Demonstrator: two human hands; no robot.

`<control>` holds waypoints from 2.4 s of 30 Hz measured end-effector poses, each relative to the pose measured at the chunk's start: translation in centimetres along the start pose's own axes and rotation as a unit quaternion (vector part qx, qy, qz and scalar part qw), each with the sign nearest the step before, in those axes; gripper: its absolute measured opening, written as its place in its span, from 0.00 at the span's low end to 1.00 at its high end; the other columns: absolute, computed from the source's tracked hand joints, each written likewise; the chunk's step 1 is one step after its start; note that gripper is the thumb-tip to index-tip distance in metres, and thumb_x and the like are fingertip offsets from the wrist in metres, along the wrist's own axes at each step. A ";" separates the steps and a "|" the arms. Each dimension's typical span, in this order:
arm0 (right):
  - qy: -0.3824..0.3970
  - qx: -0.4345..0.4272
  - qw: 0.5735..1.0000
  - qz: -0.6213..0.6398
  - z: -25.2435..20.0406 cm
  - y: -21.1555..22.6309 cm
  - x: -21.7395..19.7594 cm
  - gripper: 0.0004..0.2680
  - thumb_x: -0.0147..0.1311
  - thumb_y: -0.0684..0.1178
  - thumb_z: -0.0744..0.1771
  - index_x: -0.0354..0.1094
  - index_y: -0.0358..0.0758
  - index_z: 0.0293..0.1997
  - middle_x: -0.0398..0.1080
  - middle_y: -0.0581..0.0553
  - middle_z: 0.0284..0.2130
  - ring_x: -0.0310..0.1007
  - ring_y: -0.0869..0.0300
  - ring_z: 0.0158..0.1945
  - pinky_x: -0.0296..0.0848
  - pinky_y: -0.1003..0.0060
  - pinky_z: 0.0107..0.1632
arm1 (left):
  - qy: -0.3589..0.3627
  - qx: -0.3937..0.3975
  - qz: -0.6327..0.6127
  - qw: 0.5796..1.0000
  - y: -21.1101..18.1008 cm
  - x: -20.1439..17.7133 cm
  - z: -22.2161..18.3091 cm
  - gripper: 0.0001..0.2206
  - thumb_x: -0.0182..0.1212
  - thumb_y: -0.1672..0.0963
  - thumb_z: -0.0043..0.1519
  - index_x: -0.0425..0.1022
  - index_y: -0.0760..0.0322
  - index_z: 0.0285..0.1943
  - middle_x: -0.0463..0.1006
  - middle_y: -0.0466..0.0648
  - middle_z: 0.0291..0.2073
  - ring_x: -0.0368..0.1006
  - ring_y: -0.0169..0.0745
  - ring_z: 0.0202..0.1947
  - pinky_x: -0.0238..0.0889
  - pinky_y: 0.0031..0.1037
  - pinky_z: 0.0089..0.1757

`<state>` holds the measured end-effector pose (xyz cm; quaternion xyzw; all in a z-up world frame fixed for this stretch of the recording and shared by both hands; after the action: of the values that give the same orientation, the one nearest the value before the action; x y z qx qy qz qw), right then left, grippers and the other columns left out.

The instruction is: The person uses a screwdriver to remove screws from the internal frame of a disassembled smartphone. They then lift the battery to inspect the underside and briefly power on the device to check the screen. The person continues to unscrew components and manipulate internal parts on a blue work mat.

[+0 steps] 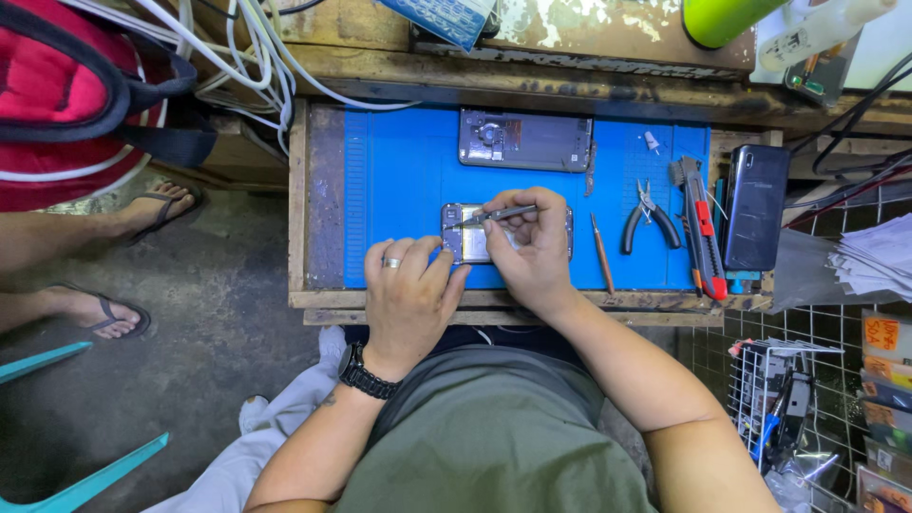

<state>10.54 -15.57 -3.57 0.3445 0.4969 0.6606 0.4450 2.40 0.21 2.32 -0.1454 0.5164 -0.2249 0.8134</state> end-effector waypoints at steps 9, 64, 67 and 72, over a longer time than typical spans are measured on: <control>-0.002 0.001 1.000 0.006 -0.1 0.0 -0.1 0.18 0.51 0.28 0.69 0.48 0.39 0.62 0.64 0.36 0.53 0.69 0.59 0.56 0.73 0.63 0.62 | -0.004 0.001 0.002 1.000 0.1 0.0 0.0 0.12 0.70 0.54 0.59 0.79 0.66 0.44 0.78 0.50 0.46 0.71 0.48 0.48 0.58 0.44 0.54; 0.072 -0.107 0.964 -0.234 0.8 4.5 1.2 0.13 0.57 0.32 0.67 0.57 0.32 0.54 0.72 0.36 0.46 0.77 0.53 0.50 0.78 0.61 0.52 | 0.011 0.017 0.005 1.000 0.3 0.1 -0.4 0.14 0.71 0.54 0.58 0.79 0.67 0.47 0.78 0.50 0.50 0.71 0.46 0.48 0.57 0.44 0.54; 0.192 -0.168 0.915 -0.311 2.2 7.9 2.2 0.11 0.57 0.33 0.64 0.63 0.31 0.48 0.72 0.37 0.43 0.77 0.47 0.47 0.77 0.58 0.49 | -0.002 0.002 0.001 1.000 0.4 0.2 -0.5 0.14 0.71 0.54 0.57 0.79 0.65 0.48 0.77 0.49 0.49 0.71 0.46 0.49 0.57 0.43 0.55; 0.344 -0.114 0.804 -0.472 5.1 10.6 4.0 0.06 0.58 0.44 0.65 0.67 0.36 0.42 0.72 0.42 0.37 0.76 0.49 0.44 0.75 0.56 0.43 | 0.004 -0.002 -0.009 1.000 0.5 0.4 -0.6 0.14 0.71 0.55 0.56 0.79 0.64 0.48 0.77 0.49 0.47 0.71 0.47 0.48 0.57 0.45 0.55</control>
<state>11.04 -11.26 8.01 -0.2354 0.6398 0.4959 0.5379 2.10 0.41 1.56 -0.1509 0.5185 -0.2315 0.8092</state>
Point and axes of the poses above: each hand's wrist, its own z-axis towards the middle knuckle, its own x-axis out of the palm, y = z × x, the point moved 4 cm from there along z, towards the middle knuckle
